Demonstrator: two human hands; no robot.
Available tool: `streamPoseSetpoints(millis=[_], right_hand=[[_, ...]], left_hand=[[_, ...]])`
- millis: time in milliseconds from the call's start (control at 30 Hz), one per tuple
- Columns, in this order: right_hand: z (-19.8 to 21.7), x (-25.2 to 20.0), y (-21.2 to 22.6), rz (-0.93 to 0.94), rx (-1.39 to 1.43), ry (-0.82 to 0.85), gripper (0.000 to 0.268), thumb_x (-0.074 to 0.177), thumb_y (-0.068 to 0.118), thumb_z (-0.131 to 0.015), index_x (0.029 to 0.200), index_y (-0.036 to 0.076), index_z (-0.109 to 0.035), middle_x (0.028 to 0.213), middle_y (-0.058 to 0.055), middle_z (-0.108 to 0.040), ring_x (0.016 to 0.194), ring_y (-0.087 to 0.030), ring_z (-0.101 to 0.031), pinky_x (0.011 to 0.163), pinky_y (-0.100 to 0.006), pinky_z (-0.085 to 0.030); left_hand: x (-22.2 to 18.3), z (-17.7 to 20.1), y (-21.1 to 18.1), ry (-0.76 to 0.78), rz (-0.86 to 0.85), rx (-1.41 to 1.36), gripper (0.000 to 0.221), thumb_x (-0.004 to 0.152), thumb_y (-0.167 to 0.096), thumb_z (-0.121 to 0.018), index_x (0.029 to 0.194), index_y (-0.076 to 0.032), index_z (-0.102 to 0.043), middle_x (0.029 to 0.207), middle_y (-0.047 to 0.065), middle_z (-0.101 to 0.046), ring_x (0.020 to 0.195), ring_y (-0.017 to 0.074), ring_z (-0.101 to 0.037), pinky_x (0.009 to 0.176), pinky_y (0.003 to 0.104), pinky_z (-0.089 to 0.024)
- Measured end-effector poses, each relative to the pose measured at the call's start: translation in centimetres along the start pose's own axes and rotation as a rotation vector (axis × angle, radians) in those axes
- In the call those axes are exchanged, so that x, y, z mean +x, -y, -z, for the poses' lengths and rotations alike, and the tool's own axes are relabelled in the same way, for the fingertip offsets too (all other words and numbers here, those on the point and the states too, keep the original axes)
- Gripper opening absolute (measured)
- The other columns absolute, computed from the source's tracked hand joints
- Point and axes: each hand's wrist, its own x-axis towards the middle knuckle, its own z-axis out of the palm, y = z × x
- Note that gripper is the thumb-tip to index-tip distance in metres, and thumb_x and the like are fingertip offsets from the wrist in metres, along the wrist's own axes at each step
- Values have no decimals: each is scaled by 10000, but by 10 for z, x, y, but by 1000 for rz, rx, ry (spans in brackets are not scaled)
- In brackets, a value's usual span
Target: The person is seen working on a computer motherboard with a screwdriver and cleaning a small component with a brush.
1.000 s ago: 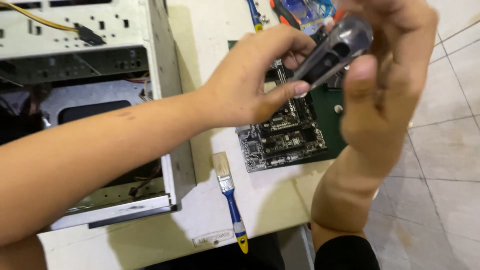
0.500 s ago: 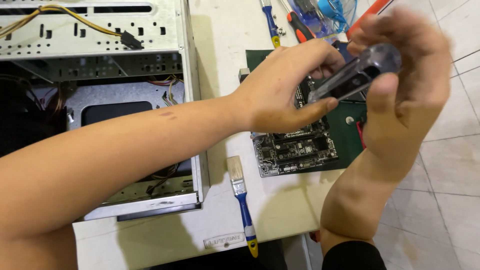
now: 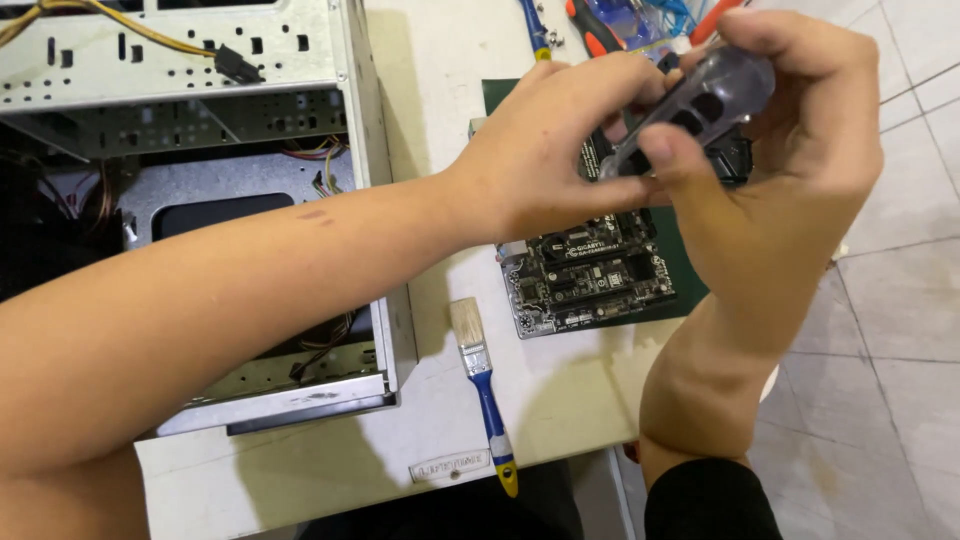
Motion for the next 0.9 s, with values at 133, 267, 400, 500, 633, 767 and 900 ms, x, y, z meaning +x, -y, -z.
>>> streamPoseSetpoints(millis=[133,267,400,500,633,767,900], right_hand=[[3,-3,-2,-31,29,-53,371,1152,-38,-687,1443,-69,-460,1371,-276,-575,1201,-334,-632,1045,-363,-530],[-3,-5,-5,42,-36,-53,353,1179,-111,-725,1460,-151,-516,1354,-286,-569,1260,-379,-618,1057,-395,-506],[-1,-13,-18,-14,7,-7,402,1249,-67,-598,1583,-44,-375,1486,-308,-509,1301,-389,-572,1175,-436,-468],[5,-15,-38,-46,-19,32,365,1288,108,-549,1574,-51,-387,1483,-267,-505,1348,-369,-561,1231,-451,-463],[1,-2,-43,24,-44,146,427,1280,206,-457,1540,-119,-359,1453,-295,-442,1337,-395,-509,1210,-491,-438],[-3,-1,-58,-121,172,210,821,1165,494,-359,1501,-255,-334,1486,-368,-402,1357,-479,-533,1178,-479,-471],[24,-17,-164,-167,219,278,606,1149,577,-434,1433,42,-456,1219,-135,-595,1187,-254,-656,1122,-375,-590]], left_hand=[[-6,-10,17,136,-5,19,465,953,-407,-713,1240,-101,-513,1121,135,-684,931,305,-658,781,411,-498],[-13,-5,23,73,-54,24,506,986,-421,-718,1341,-143,-489,1210,113,-742,1020,294,-749,877,384,-559],[-12,-4,14,123,42,44,403,937,-457,-661,1194,-198,-489,1087,39,-754,921,252,-769,767,388,-570],[-12,-6,2,209,197,208,601,906,-489,-719,1323,-168,-427,1268,64,-637,1097,288,-709,858,468,-547],[-18,34,-34,226,212,558,697,916,-499,-765,1386,-139,-398,1336,123,-553,1116,324,-673,909,552,-508],[-84,107,-97,185,97,622,566,893,-405,-790,1271,-100,-499,1413,184,-525,1178,322,-664,969,587,-462],[-174,143,-157,50,68,617,429,858,-149,-856,1184,-53,-594,1405,242,-575,1218,376,-659,1147,658,-374]])
